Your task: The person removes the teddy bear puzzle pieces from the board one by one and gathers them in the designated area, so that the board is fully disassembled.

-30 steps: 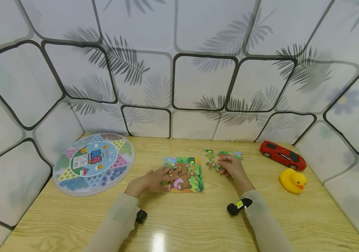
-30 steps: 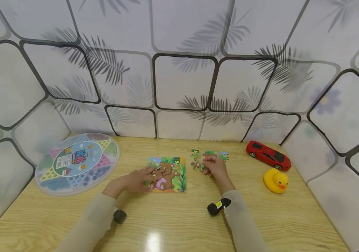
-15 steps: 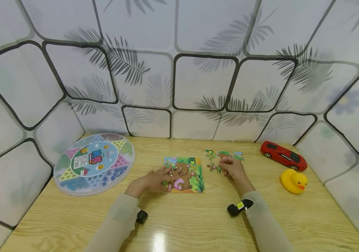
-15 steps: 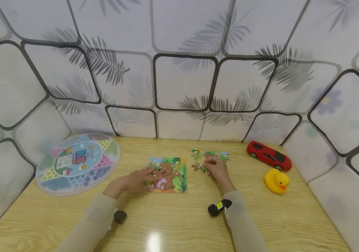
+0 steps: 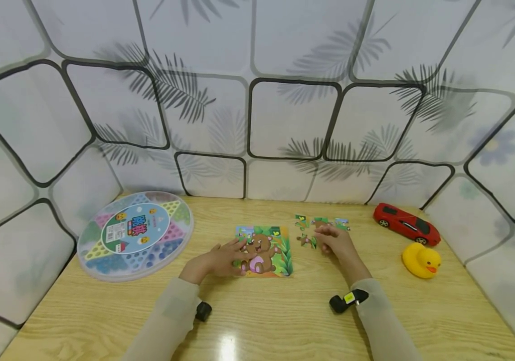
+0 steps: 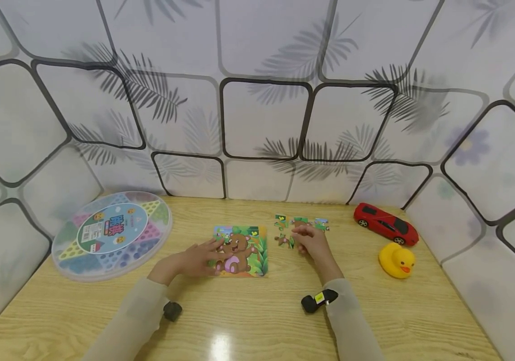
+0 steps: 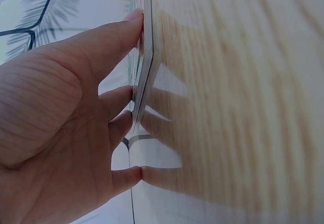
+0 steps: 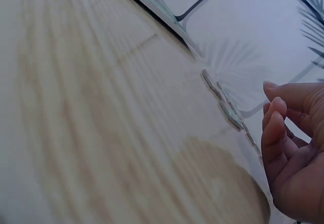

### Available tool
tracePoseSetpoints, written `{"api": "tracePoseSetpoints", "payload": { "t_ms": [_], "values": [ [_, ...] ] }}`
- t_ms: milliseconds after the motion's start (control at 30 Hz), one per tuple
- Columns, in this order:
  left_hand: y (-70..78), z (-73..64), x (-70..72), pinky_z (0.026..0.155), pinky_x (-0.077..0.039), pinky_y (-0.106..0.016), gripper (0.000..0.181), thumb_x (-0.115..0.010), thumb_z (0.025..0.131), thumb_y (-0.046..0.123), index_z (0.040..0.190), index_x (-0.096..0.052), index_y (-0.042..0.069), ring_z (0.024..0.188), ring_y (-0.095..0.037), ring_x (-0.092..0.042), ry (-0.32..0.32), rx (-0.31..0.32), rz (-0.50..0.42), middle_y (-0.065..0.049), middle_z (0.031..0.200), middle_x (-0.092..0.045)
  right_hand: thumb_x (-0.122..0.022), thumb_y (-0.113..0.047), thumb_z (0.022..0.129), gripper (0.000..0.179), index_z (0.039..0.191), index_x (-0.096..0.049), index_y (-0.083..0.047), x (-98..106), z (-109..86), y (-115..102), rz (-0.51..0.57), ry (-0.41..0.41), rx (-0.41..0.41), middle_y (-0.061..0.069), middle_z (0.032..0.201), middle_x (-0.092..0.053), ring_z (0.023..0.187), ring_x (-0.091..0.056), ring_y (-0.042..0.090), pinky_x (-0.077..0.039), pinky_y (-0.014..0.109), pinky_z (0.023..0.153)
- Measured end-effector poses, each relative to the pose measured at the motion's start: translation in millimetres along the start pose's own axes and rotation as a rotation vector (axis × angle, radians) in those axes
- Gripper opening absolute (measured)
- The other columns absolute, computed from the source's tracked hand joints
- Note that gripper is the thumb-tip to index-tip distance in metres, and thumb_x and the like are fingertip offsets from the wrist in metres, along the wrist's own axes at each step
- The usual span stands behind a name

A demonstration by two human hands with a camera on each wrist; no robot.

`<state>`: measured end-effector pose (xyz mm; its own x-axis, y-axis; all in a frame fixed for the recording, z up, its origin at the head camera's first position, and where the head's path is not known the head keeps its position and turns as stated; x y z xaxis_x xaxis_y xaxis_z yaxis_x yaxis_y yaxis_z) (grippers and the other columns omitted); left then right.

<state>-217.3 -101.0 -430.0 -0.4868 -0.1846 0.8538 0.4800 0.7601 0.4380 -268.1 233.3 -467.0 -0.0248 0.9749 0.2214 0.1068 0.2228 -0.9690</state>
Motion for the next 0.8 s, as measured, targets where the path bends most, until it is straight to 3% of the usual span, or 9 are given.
{"api": "tracePoseSetpoints", "payload": {
  "t_ms": [233,467,800],
  "values": [
    [-0.6,1.1,-0.4,0.105,-0.012,-0.068,0.053,-0.059,0.094,0.029,0.144,-0.043,0.023,0.144,-0.035,-0.008,-0.005,0.004,-0.003,-0.015,0.157,-0.014,-0.064,-0.008,0.090,0.031,0.113,-0.058,0.012,-7.1,-5.8,-5.7,0.070,-0.051,0.042,-0.001,0.075,-0.058,0.050,-0.049,0.004,-0.042,0.017,0.045],
    [-2.0,1.4,-1.7,0.105,-0.012,-0.068,0.052,-0.059,0.094,0.031,0.143,-0.044,0.023,0.144,-0.035,-0.008,0.000,0.001,-0.007,-0.015,0.157,-0.014,-0.064,-0.008,0.090,0.031,0.112,-0.058,0.013,-23.4,-11.8,-9.8,0.070,-0.127,0.071,0.002,0.086,-0.060,0.052,-0.048,0.005,-0.041,0.018,0.047],
    [-4.8,1.6,-2.5,0.105,-0.012,-0.068,0.053,-0.059,0.093,0.034,0.143,-0.044,0.022,0.144,-0.034,-0.008,0.010,0.009,-0.006,-0.013,0.157,-0.014,-0.062,-0.005,0.090,0.031,0.112,-0.056,0.015,-46.3,-18.0,-16.2,0.036,-0.263,0.134,-0.001,0.076,-0.058,0.051,-0.050,0.006,-0.043,0.019,0.048]
  ]
}}
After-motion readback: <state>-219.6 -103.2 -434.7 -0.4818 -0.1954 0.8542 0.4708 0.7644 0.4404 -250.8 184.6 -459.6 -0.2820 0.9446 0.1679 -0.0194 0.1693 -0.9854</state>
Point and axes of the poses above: each hand's wrist, its own z-axis towards the middle knuckle, its own x-axis out of the back of the hand, y = z × x, the point moved 1 cm from there along z, towards the middle knuckle
